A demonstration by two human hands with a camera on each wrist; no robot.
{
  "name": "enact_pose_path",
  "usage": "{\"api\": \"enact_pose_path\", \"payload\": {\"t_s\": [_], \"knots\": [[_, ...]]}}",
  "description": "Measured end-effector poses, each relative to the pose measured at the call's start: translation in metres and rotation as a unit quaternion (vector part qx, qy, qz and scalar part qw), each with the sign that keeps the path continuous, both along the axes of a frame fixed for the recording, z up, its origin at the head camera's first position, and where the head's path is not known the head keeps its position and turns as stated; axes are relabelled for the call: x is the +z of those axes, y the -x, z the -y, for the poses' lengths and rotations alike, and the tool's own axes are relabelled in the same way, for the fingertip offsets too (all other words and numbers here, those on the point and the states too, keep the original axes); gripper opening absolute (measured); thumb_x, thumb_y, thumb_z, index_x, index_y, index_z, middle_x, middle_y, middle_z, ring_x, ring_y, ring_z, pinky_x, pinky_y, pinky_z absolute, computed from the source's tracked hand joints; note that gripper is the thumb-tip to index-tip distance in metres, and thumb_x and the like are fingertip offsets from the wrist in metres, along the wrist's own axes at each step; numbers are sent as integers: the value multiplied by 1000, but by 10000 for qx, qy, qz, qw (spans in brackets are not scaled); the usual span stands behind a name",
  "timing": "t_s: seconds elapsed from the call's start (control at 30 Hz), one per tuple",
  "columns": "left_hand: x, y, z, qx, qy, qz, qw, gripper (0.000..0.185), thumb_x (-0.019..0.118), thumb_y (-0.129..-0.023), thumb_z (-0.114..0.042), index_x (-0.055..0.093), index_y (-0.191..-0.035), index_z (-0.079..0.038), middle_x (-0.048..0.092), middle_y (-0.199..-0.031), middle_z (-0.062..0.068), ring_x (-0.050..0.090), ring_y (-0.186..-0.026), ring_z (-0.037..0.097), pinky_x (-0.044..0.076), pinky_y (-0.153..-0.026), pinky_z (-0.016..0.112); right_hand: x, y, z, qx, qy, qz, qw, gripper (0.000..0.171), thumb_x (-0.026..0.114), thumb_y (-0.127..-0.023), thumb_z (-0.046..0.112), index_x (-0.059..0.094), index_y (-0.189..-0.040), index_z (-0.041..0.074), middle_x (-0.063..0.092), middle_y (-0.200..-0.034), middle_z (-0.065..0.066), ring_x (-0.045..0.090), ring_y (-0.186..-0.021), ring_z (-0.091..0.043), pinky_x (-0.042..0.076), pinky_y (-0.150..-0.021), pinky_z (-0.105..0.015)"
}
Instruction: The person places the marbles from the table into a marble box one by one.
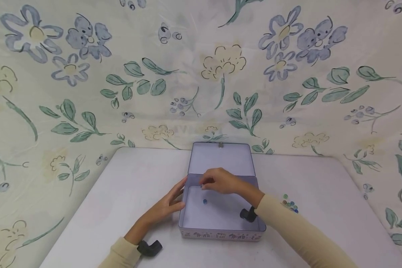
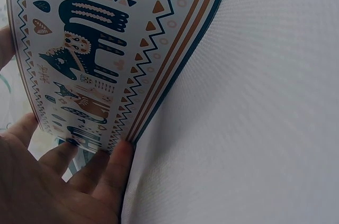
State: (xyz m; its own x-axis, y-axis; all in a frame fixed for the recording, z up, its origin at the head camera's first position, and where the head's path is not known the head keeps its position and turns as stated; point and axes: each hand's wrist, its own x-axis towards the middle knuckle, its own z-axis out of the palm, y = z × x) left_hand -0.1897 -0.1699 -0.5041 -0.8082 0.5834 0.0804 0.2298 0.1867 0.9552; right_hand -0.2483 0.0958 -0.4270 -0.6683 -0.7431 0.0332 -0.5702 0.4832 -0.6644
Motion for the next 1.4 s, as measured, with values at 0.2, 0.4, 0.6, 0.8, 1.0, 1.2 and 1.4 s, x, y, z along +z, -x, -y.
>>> {"api": "enact_pose_path", "payload": {"t_s": [0.2, 0.4, 0.6, 0.8, 1.0, 1.2, 1.4], "knots": [[0, 2, 0, -9, -45, -25, 10000, 82, 59, -100, -27, 6, -162, -27, 2, -170, 4, 15, -153, 45, 35, -116, 60, -3, 0, 6, 6, -131, -63, 9999, 17, 70, -94, 13, 74, -107, 3, 71, -100, -1, 65, -92, -8, 55, -81, -19], [-1, 1, 0, -37, -50, -33, 10000, 82, 60, -100, -29, 6, -162, -26, 2, -170, 6, 16, -152, 46, 35, -116, 60, -9, 0, 8, 19, -177, 25, 9998, 17, 70, -93, 12, 74, -107, 4, 71, -100, 0, 64, -91, -7, 55, -82, -19], [-1, 0, -1, -11, -46, -27, 10000, 83, 60, -100, -27, 6, -163, -23, 2, -170, 6, 16, -152, 45, 35, -116, 59, -19, 1, 11, 41, -233, 31, 9997, 15, 70, -93, 10, 74, -105, 4, 71, -101, -1, 64, -92, -8, 55, -82, -20], [1, 0, 0, 22, -11, -24, 10000, 83, 60, -100, -26, 6, -163, -21, 2, -170, 6, 17, -152, 45, 35, -116, 59, -28, 1, 14, -2, -359, -65, 9993, 14, 70, -93, 11, 75, -105, 6, 72, -103, -1, 65, -92, -8, 56, -81, -20], [-1, 0, 0, -1, -5, -51, 10000, 83, 59, -100, -26, 5, -163, -20, 3, -170, 8, 17, -152, 46, 35, -116, 60, -30, 0, 14, -33, -447, -120, 9989, 14, 72, -91, 10, 75, -105, 6, 72, -102, -1, 66, -92, -9, 56, -81, -21], [0, -1, -1, 9, -33, 0, 10000, 82, 59, -100, -22, 6, -163, -22, 2, -170, 7, 17, -152, 45, 35, -116, 59, -32, 0, 16, -38, -600, -102, 9981, 14, 72, -91, 9, 75, -104, 7, 71, -101, 0, 66, -92, -9, 56, -83, -21], [1, 0, 0, -21, -32, -16, 10000, 82, 60, -100, -27, 6, -163, -24, 2, -170, 7, 16, -152, 45, 34, -117, 60, -35, 1, 15, -45, -622, -261, 9977, 12, 73, -90, 10, 75, -102, 7, 72, -99, -1, 66, -90, -9, 56, -81, -21]]}}
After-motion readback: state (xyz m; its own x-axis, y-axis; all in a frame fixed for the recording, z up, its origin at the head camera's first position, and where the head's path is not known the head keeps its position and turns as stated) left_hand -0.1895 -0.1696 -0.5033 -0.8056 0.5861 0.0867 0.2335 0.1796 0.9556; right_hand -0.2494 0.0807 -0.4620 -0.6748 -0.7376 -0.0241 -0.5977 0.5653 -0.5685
